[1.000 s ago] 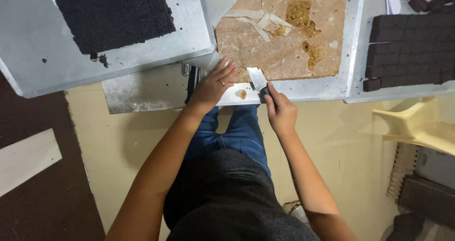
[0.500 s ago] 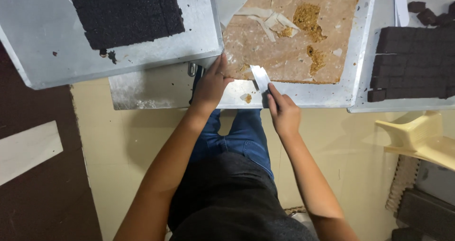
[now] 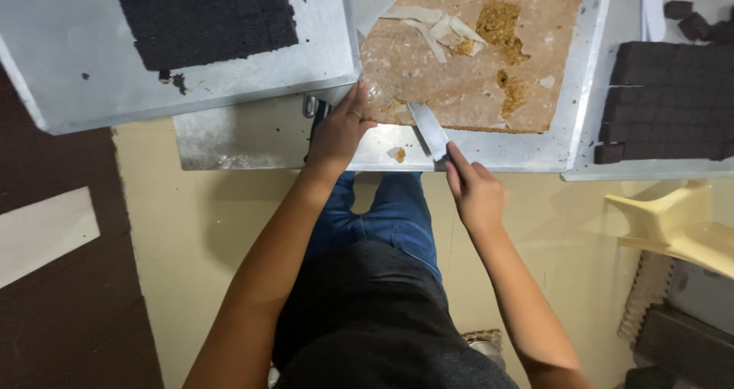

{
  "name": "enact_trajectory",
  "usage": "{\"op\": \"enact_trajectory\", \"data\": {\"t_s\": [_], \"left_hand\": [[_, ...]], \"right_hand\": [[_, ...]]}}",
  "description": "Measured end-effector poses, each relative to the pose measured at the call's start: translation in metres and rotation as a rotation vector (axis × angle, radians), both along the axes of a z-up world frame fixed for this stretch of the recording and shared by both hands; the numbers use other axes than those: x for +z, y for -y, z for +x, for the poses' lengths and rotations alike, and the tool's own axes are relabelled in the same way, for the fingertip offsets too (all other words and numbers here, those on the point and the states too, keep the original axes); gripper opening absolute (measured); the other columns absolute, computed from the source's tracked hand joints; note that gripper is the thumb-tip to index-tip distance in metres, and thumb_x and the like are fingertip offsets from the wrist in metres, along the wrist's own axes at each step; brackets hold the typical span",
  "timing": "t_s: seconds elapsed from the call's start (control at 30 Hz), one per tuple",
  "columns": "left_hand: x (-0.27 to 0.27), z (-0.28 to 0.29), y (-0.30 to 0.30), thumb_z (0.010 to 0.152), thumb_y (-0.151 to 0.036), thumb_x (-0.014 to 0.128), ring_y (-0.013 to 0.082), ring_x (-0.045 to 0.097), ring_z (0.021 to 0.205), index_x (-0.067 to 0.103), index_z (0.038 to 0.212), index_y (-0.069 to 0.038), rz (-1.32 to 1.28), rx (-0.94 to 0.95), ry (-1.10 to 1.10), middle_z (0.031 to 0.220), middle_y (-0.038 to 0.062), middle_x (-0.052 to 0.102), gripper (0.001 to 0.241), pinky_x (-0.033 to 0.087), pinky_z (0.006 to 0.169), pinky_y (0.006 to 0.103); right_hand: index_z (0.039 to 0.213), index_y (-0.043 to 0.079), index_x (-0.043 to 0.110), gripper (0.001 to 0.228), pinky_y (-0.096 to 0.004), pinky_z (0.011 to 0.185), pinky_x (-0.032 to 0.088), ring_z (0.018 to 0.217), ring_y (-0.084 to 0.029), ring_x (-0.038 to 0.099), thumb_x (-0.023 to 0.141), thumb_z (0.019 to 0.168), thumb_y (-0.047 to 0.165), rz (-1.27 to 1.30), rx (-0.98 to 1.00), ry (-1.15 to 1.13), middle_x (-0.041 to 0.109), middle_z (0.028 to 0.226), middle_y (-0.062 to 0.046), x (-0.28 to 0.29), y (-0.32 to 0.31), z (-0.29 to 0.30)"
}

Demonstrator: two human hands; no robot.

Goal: Peel parchment paper off a slab of cake and prepare or spread crumbly toppings.

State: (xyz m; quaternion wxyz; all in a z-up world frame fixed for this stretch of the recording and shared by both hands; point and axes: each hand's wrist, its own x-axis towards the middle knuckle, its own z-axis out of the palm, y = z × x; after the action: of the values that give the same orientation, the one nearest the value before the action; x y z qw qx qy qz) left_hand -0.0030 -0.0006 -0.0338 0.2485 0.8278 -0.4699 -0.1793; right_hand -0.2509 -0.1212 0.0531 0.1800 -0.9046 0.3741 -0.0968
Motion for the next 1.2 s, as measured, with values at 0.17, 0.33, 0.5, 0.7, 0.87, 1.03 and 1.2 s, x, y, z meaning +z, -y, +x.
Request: {"op": "enact_trajectory", "data": {"t_s": [0.17,0.33,0.5,0.7,0.87,1.03,1.2], "left_hand": [[-0.016,-0.004,-0.002,0.09,-0.036,0.077,0.0369,0.066,0.118,0.043,0.153,-0.005,-0.108,0.001,0.028,0.151,0.017,0.052,0.078,0.057,0.091,0.0411],[-0.009,-0.004,-0.001,0.089,-0.035,0.078,0.0371,0.065,0.118,0.043,0.152,-0.003,-0.107,0.001,0.04,0.151,0.017,0.051,0.079,0.056,0.092,0.0409],[-0.01,-0.005,0.0,0.088,-0.036,0.079,0.0365,0.065,0.116,0.043,0.152,-0.003,-0.078,0.007,0.037,0.151,0.016,0.052,0.079,0.056,0.09,0.0412],[-0.02,-0.003,-0.003,0.089,-0.037,0.079,0.0346,0.066,0.118,0.043,0.152,-0.005,-0.101,0.006,0.048,0.151,0.013,0.053,0.079,0.057,0.089,0.0406],[-0.017,-0.003,-0.003,0.088,-0.037,0.079,0.0355,0.063,0.12,0.041,0.154,-0.006,-0.091,0.015,0.01,0.151,0.014,0.051,0.083,0.056,0.092,0.0406],[-0.025,-0.005,-0.004,0.089,-0.036,0.079,0.0362,0.063,0.122,0.038,0.155,-0.006,-0.15,0.007,0.066,0.152,0.016,0.05,0.083,0.055,0.094,0.0406],[-0.016,-0.006,-0.004,0.088,-0.035,0.08,0.037,0.066,0.115,0.039,0.154,-0.009,-0.144,0.035,0.01,0.151,0.013,0.054,0.081,0.056,0.089,0.0418]], "right_hand": [[0.131,0.028,0.073,0.036,-0.042,0.051,0.049,0.056,-0.029,0.063,0.077,0.096,0.026,-0.074,-0.007,-0.099,0.065,0.069,-0.007,-0.004,-0.001,0.0],[0.135,0.026,0.071,0.038,-0.041,0.056,0.051,0.062,-0.029,0.065,0.075,0.097,0.025,0.0,0.0,0.022,0.068,0.075,-0.008,-0.014,-0.003,0.014],[0.132,0.01,0.066,0.041,-0.041,0.057,0.053,0.064,-0.031,0.067,0.075,0.096,0.028,0.109,0.015,0.055,0.068,0.076,-0.013,-0.028,0.011,0.014],[0.115,0.008,0.057,0.025,-0.042,0.051,0.048,0.057,-0.028,0.06,0.061,0.102,0.029,1.194,-0.206,0.119,0.062,0.075,-0.014,-0.053,0.022,0.013],[0.096,0.0,0.063,0.047,-0.042,0.059,0.051,0.058,-0.031,0.066,0.044,0.11,0.041,0.711,-0.08,-0.168,0.064,0.062,-0.016,-0.045,0.024,0.028],[0.097,0.001,0.067,0.048,-0.044,0.061,0.049,0.064,-0.036,0.063,0.047,0.112,0.042,0.485,-0.012,-0.168,0.063,0.066,-0.018,-0.052,0.026,0.028],[0.099,0.003,0.065,0.045,-0.043,0.049,0.05,0.049,-0.03,0.062,0.045,0.105,0.044,0.836,-0.256,-0.213,0.063,0.061,-0.017,-0.006,0.004,0.046]]}}
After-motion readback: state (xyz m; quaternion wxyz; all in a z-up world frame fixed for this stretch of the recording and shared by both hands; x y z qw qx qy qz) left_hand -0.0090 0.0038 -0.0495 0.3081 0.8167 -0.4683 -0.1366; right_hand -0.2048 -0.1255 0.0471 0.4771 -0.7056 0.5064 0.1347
